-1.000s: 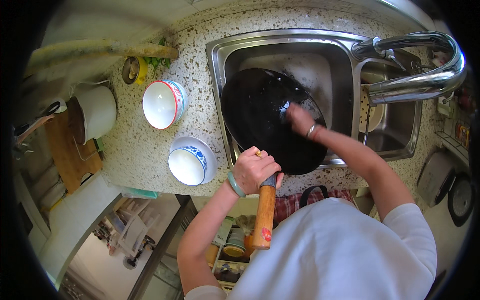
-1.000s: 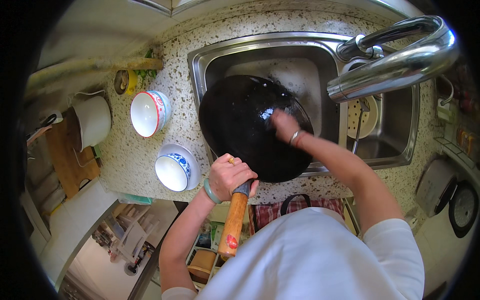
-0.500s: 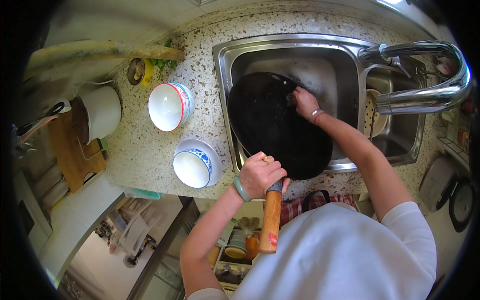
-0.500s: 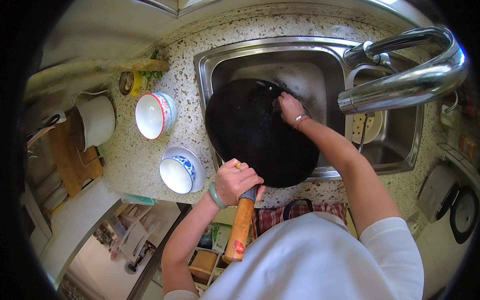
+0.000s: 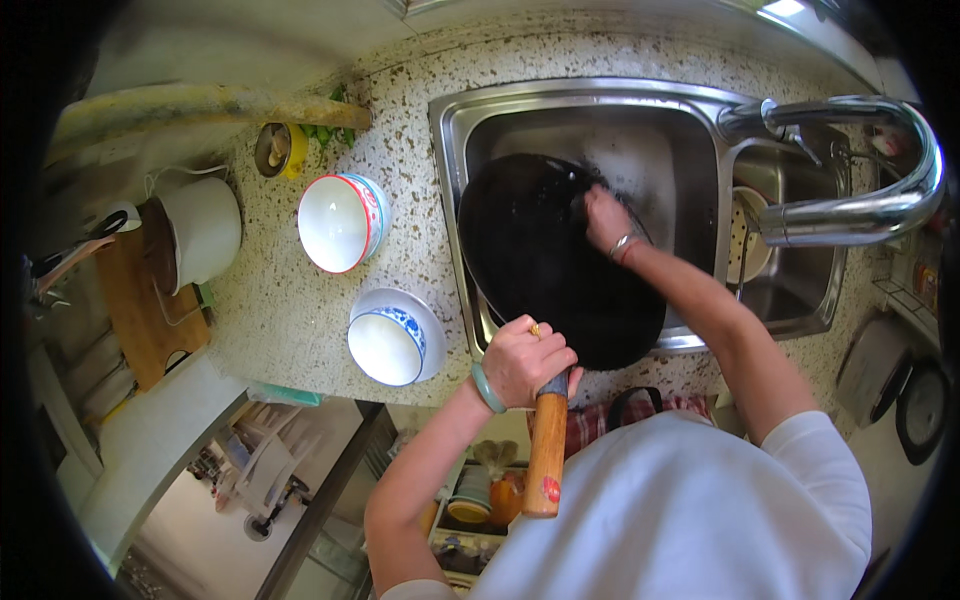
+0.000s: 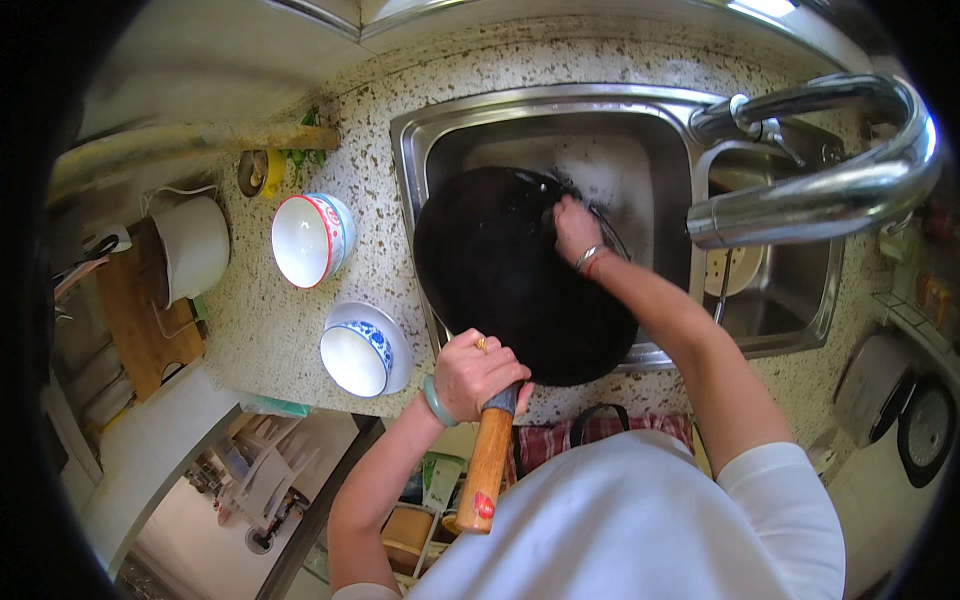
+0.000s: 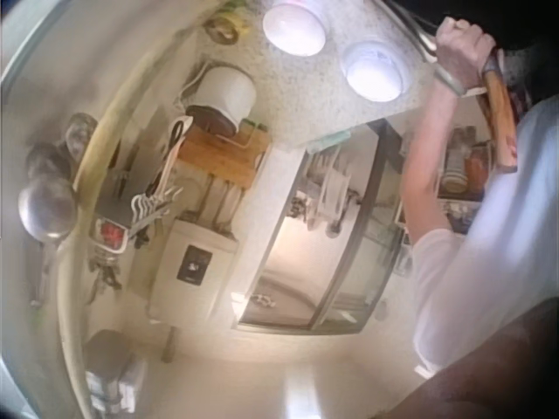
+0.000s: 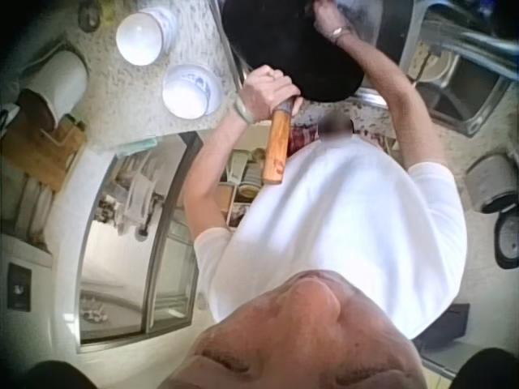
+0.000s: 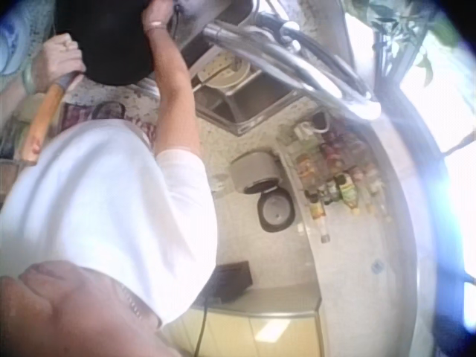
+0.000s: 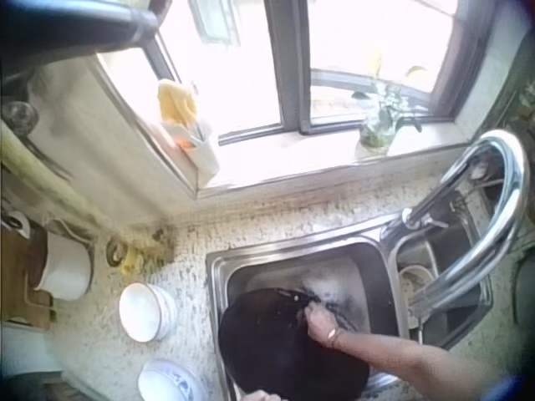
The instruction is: The person scrubs a black wok with a sponge under running water in a kitchen sink. They hold the wok by its wooden handle and scrub the interior surface thoroughly before rinsing it with water from the faucet.
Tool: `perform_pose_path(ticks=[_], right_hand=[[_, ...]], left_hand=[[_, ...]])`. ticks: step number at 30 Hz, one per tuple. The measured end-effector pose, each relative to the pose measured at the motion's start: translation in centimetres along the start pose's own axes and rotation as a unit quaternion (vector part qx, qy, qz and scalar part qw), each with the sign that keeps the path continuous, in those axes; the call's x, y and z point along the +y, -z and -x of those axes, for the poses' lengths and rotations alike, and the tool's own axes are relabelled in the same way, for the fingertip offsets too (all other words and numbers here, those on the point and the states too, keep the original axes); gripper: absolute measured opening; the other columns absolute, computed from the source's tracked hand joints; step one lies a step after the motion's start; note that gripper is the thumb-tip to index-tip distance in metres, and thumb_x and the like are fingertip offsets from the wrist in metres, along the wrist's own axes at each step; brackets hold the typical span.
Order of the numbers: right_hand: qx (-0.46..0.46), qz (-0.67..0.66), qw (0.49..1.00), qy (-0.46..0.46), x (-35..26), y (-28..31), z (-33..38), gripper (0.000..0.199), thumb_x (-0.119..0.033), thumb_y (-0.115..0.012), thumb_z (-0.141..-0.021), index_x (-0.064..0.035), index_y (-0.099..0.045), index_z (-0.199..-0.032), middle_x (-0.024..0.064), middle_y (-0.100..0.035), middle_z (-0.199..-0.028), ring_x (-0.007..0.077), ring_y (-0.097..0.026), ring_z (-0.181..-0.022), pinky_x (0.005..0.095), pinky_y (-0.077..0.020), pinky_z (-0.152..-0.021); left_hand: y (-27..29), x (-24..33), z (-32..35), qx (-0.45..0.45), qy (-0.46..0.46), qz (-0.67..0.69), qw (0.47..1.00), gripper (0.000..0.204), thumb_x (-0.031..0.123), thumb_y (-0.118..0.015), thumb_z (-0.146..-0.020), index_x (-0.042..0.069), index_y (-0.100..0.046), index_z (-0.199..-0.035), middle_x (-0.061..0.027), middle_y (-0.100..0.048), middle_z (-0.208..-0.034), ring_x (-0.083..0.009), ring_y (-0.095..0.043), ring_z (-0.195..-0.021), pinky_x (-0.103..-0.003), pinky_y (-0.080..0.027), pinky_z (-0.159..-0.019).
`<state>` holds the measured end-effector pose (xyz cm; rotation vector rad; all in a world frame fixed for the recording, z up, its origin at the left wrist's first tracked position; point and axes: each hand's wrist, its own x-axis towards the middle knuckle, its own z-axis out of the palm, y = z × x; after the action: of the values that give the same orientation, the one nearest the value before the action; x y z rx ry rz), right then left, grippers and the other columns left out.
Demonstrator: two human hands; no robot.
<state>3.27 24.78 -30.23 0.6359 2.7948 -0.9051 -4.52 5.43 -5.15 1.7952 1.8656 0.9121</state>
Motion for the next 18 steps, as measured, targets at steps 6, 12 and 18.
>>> perform_pose_path(ticks=[6,12,18], right_hand=[[-0.047,-0.170,0.983,0.055,-4.1,1.6,5.6,0.013,0.005,-0.057,-0.070,-0.0032,-0.057,-0.080,0.0154,-0.056,-0.091,0.0352,-0.058,-0.086,0.0423,-0.0501,-0.075],[-0.026,0.040,0.993,0.112,0.3,2.7,0.2,0.018,0.003,-0.056,-0.070,-0.0017,-0.056,-0.087,0.0144,-0.055,-0.096,0.0312,-0.056,-0.095,0.0393,-0.0494,-0.082],[0.050,0.010,0.987,0.154,-0.7,1.7,-2.5,0.020,0.003,-0.055,-0.072,-0.0010,-0.056,-0.091,0.0150,-0.054,-0.100,0.0328,-0.056,-0.097,0.0398,-0.0491,-0.084]], left_hand=[[-0.3,0.1,0.6,0.027,0.011,0.015,0.999,0.012,0.015,-0.072,-0.060,0.014,-0.061,-0.064,0.0017,-0.052,-0.058,-0.0135,-0.050,-0.053,-0.027,-0.034,-0.053],[-0.5,-0.1,0.5,0.021,0.010,0.012,1.000,0.011,0.014,-0.072,-0.061,0.013,-0.062,-0.065,0.0016,-0.052,-0.059,-0.0134,-0.050,-0.053,-0.027,-0.035,-0.054],[-0.3,-0.3,0.6,0.000,0.015,0.011,1.000,0.011,0.014,-0.071,-0.060,0.013,-0.062,-0.065,0.0014,-0.055,-0.060,-0.0124,-0.052,-0.054,-0.027,-0.035,-0.054]])
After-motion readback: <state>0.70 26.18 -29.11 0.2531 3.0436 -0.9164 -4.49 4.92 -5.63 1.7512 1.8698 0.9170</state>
